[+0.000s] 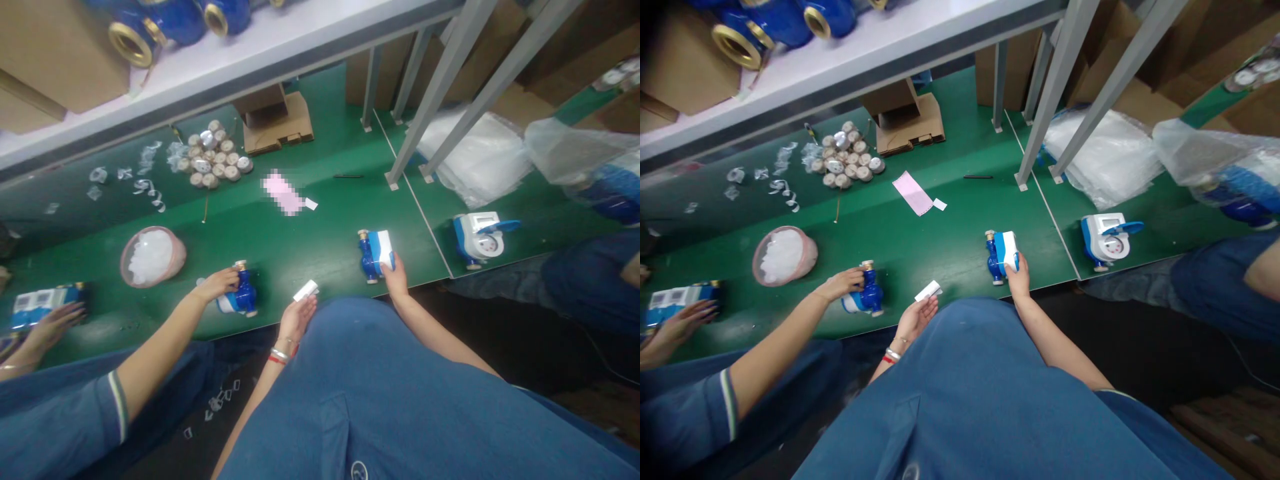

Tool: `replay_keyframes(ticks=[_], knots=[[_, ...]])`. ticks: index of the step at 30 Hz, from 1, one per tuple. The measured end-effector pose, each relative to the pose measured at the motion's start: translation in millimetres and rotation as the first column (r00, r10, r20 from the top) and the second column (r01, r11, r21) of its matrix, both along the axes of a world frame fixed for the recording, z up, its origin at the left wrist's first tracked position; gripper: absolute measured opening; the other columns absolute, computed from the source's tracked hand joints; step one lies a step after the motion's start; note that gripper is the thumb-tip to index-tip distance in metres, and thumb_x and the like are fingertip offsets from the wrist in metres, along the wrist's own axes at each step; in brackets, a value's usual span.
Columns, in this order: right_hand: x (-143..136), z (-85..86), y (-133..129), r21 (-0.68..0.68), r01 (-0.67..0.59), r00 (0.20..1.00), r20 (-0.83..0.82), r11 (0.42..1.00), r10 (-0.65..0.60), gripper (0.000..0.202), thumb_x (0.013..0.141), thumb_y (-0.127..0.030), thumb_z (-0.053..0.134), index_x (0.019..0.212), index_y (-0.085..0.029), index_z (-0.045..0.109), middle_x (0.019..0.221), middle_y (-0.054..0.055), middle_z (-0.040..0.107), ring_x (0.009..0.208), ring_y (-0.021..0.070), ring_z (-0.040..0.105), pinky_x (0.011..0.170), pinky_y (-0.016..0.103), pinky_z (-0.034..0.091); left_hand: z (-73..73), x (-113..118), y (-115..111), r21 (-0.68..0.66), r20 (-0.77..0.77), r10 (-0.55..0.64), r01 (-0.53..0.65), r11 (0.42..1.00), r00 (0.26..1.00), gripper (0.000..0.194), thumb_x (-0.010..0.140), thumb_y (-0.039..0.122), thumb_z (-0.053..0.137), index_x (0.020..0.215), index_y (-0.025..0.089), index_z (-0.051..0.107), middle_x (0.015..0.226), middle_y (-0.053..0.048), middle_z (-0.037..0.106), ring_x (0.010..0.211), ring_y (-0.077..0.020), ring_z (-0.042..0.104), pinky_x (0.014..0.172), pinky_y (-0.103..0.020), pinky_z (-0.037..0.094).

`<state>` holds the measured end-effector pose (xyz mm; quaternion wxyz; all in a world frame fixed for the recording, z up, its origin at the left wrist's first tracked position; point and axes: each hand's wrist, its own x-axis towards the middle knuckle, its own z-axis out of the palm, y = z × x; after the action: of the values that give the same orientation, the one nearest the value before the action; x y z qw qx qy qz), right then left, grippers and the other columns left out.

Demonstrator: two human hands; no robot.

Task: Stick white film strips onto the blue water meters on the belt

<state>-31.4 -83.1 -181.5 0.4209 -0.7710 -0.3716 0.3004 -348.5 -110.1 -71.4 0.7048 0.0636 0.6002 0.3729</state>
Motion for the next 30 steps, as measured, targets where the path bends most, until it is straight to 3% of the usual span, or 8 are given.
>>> replay_keyframes(ticks=[4,11,20,25,30], knots=[[2,-1.0,-1,-0.004,-0.030,1.000,-0.001,1.000,0.030,0.068,0.074,-0.043,0.052,0.134,-0.019,0.032,0.137,0.009,0.037,0.125,0.0200,0.035,0.108,0.036,0.025,4.8,2,1,-0.024,-0.011,0.023,-0.023,0.999,1.000,0.016,0.074,0.016,0.061,0.090,0.015,0.062,0.095,-0.008,0.068,0.102,-0.0247,0.058,0.091,-0.038,0.045],[2,-3.0,4,-0.020,0.003,1.000,-0.011,1.000,-0.003,0.066,0.074,-0.042,0.050,0.133,-0.018,0.033,0.136,0.009,0.038,0.124,0.0207,0.036,0.107,0.038,0.026,5.7,2,2,-0.028,-0.003,0.036,-0.036,0.999,0.999,0.014,0.077,0.014,0.057,0.091,0.013,0.061,0.097,-0.011,0.067,0.095,-0.0197,0.061,0.087,-0.035,0.047],[6,4.2,5,-0.055,-0.040,0.997,-0.068,0.998,0.037,0.068,0.072,-0.037,0.053,0.134,-0.020,0.031,0.138,0.007,0.036,0.126,0.0211,0.033,0.108,0.037,0.024,5.7,3,3,-0.004,-0.009,0.025,-0.025,1.000,1.000,0.015,0.074,0.017,0.061,0.088,0.014,0.062,0.097,-0.011,0.067,0.109,-0.0259,0.054,0.093,-0.040,0.044],[6,7.1,7,-0.063,-0.037,0.997,-0.074,0.997,0.032,0.069,0.071,-0.037,0.053,0.134,-0.020,0.031,0.137,0.008,0.036,0.125,0.0215,0.035,0.108,0.037,0.025,1.9,2,4,-0.015,-0.026,-0.019,0.019,1.000,0.999,0.013,0.077,0.020,0.059,0.089,0.017,0.061,0.100,-0.010,0.066,0.104,-0.0219,0.057,0.096,-0.040,0.042],[14,12.5,5,-0.080,-0.101,0.989,-0.118,0.992,0.091,0.076,0.063,-0.034,0.060,0.133,-0.022,0.033,0.138,0.006,0.035,0.126,0.0231,0.033,0.108,0.039,0.024,0.8,0,4,0.004,0.012,-0.028,0.028,1.000,1.000,0.025,0.075,0.020,0.061,0.098,0.010,0.059,0.108,-0.016,0.062,0.098,-0.0192,0.060,0.096,-0.035,0.042]])
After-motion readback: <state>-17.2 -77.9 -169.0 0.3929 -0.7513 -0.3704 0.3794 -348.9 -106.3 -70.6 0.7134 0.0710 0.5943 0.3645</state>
